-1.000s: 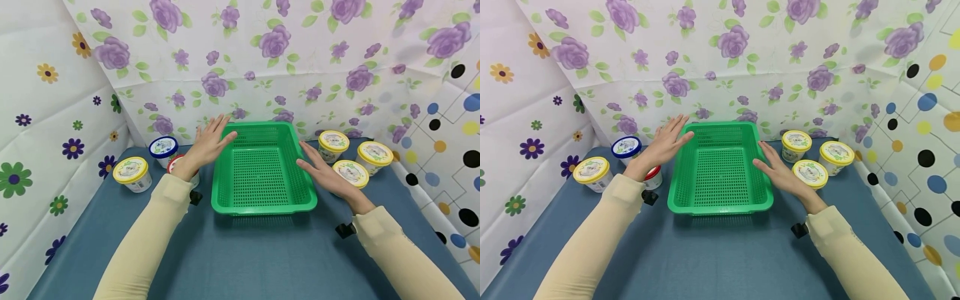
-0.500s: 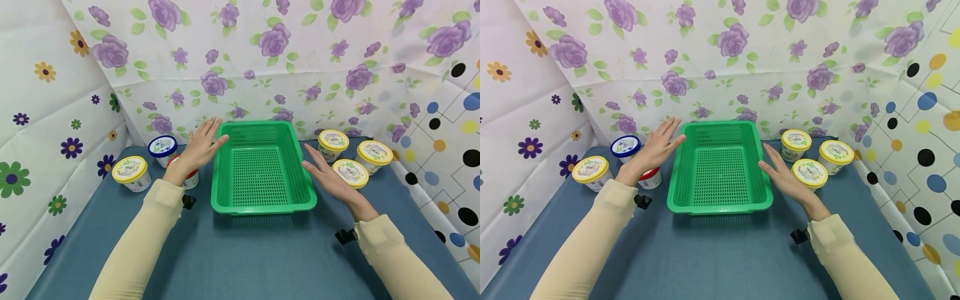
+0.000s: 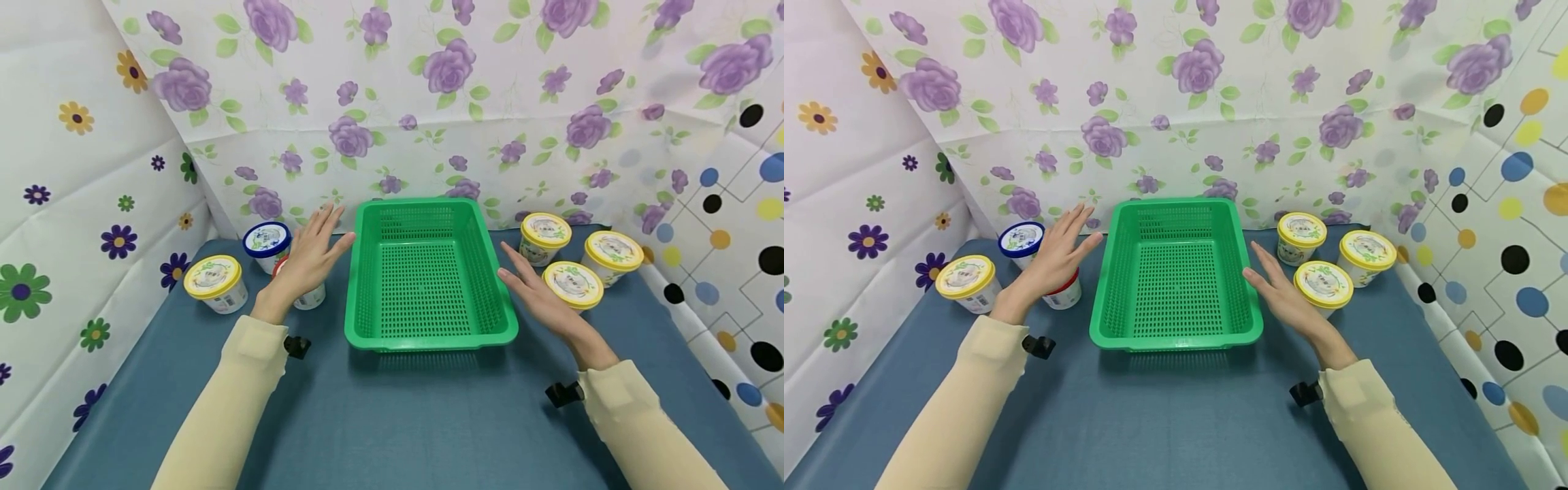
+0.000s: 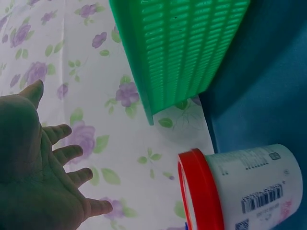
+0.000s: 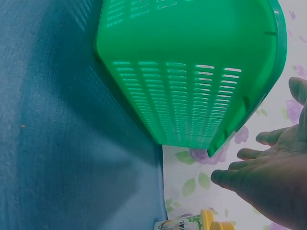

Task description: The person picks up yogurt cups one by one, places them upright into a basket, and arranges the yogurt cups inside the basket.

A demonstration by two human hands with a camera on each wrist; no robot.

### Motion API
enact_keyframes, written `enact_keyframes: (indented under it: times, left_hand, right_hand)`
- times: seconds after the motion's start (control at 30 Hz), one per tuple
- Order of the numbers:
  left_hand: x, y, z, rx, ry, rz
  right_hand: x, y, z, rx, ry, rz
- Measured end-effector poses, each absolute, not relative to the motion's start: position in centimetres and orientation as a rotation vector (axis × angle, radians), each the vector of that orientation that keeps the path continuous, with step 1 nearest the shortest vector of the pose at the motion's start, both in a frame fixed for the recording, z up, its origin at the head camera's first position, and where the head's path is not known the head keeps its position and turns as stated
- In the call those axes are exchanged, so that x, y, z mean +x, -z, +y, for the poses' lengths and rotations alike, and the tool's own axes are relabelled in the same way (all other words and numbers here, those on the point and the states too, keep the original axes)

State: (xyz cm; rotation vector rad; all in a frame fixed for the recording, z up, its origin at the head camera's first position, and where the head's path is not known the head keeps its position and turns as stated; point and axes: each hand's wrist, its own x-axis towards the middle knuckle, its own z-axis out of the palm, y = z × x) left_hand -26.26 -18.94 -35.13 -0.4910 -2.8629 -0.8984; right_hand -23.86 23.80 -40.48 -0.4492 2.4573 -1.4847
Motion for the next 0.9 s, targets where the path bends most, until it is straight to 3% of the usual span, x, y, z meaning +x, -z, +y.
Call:
enact_keyframes:
  times: [0.9]
  left_hand:
    - [-24.0,37.7,-23.9,-0.401,0.954,-2.846]
  right_hand:
    - [-23.1,43.0,23.5,-0.426,1.633,2.333]
